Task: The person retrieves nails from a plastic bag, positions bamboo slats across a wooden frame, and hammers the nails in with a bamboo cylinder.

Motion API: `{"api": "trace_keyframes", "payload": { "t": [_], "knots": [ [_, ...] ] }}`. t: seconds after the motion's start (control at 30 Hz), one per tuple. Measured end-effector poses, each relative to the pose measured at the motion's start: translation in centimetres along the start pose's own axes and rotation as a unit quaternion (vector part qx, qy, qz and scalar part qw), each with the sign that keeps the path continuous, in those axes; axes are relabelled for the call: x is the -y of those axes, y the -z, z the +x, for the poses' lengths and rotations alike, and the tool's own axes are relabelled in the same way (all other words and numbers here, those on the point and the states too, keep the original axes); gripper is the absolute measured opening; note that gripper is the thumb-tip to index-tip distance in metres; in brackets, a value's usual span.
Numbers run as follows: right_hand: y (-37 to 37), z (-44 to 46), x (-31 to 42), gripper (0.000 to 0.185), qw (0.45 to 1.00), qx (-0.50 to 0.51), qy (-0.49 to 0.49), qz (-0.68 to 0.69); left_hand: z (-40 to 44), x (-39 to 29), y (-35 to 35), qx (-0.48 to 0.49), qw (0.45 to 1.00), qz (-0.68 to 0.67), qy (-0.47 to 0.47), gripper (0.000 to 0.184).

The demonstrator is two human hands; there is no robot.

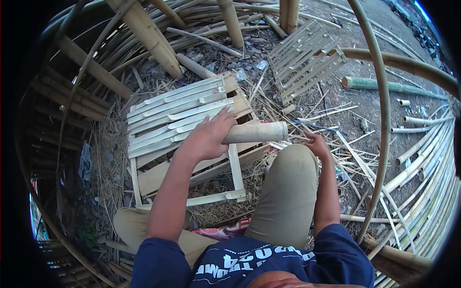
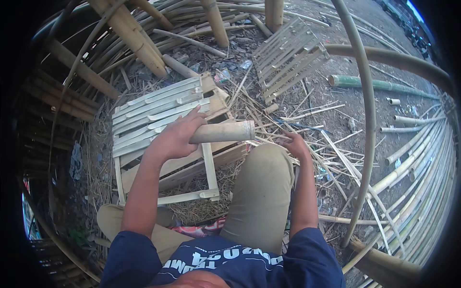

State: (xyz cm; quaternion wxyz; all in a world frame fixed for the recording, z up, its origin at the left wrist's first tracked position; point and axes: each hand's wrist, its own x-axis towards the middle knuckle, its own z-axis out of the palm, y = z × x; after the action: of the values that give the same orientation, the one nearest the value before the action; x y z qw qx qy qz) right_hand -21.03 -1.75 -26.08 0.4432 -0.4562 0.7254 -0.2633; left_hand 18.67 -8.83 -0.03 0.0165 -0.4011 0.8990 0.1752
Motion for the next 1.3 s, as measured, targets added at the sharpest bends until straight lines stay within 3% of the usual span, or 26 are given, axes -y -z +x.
{"api": "trace_keyframes", "payload": {
  "t": [0.03,0.1,0.2,0.33,0.43,0.5,0.6,0.73,0.83,0.87,0.97,1.03,1.23,1.3],
  "knots": [
    [1.2,-0.5,2.2,0.07,0.998,-0.019,0.014,-0.052,-1.5,0.5,0.9,-0.002,1.0,-0.003,0.016,0.052],
    [2.4,-0.1,5.0,0.062,0.992,-0.094,0.09,-0.007,-5.0,1.7,2.5,-0.006,0.999,0.025,0.029,0.054],
    [3.0,-3.1,14.3,0.051,0.979,-0.096,0.179,0.017,-10.6,3.4,4.4,-0.021,0.997,0.047,0.061,0.057],
    [-1.0,-8.8,26.3,0.051,0.943,0.015,0.323,-0.081,-17.2,5.5,5.1,-0.04,0.992,0.05,0.105,0.057],
    [-5.8,-13.8,33.2,0.057,0.894,0.128,0.389,-0.183,-20.5,6.9,4.9,-0.056,0.99,0.039,0.124,0.055],
    [-8.9,-15.7,35.5,0.067,0.832,0.188,0.452,-0.26,-22.1,8.1,3.6,-0.083,0.986,0.03,0.139,0.054],
    [-13.6,-16.9,38.5,0.091,0.778,0.281,0.44,-0.35,-23.8,9.4,2.6,-0.095,0.983,-0.013,0.157,0.054],
    [-18.9,-17.0,39.8,0.087,0.752,0.286,0.457,-0.378,-25.5,10.0,2.0,-0.114,0.978,-0.03,0.171,0.049],
    [-22.4,-16.7,38.6,0.075,0.769,0.238,0.468,-0.364,-26.6,10.3,1.5,-0.093,0.98,-0.036,0.171,0.047],
    [-23.2,-17.1,38.1,0.061,0.784,0.219,0.462,-0.351,-26.9,10.6,1.1,-0.089,0.983,-0.032,0.16,0.046],
    [-23.8,-17.2,37.1,0.047,0.808,0.276,0.404,-0.328,-27.1,10.6,-0.1,-0.05,0.987,-0.03,0.147,0.046],
    [-23.5,-16.6,36.2,0.045,0.821,0.304,0.374,-0.305,-26.9,9.9,-1.0,-0.036,0.989,-0.02,0.145,0.044],
    [-23.1,-14.1,36.7,0.045,0.875,0.317,0.221,-0.291,-26.2,10.9,-2.5,-0.137,0.981,-0.05,0.131,0.065],
    [-22.9,-12.8,37.0,0.045,0.886,0.308,0.183,-0.296,-25.9,12.1,-2.5,-0.097,0.98,-0.046,0.169,0.073]
  ]
}}
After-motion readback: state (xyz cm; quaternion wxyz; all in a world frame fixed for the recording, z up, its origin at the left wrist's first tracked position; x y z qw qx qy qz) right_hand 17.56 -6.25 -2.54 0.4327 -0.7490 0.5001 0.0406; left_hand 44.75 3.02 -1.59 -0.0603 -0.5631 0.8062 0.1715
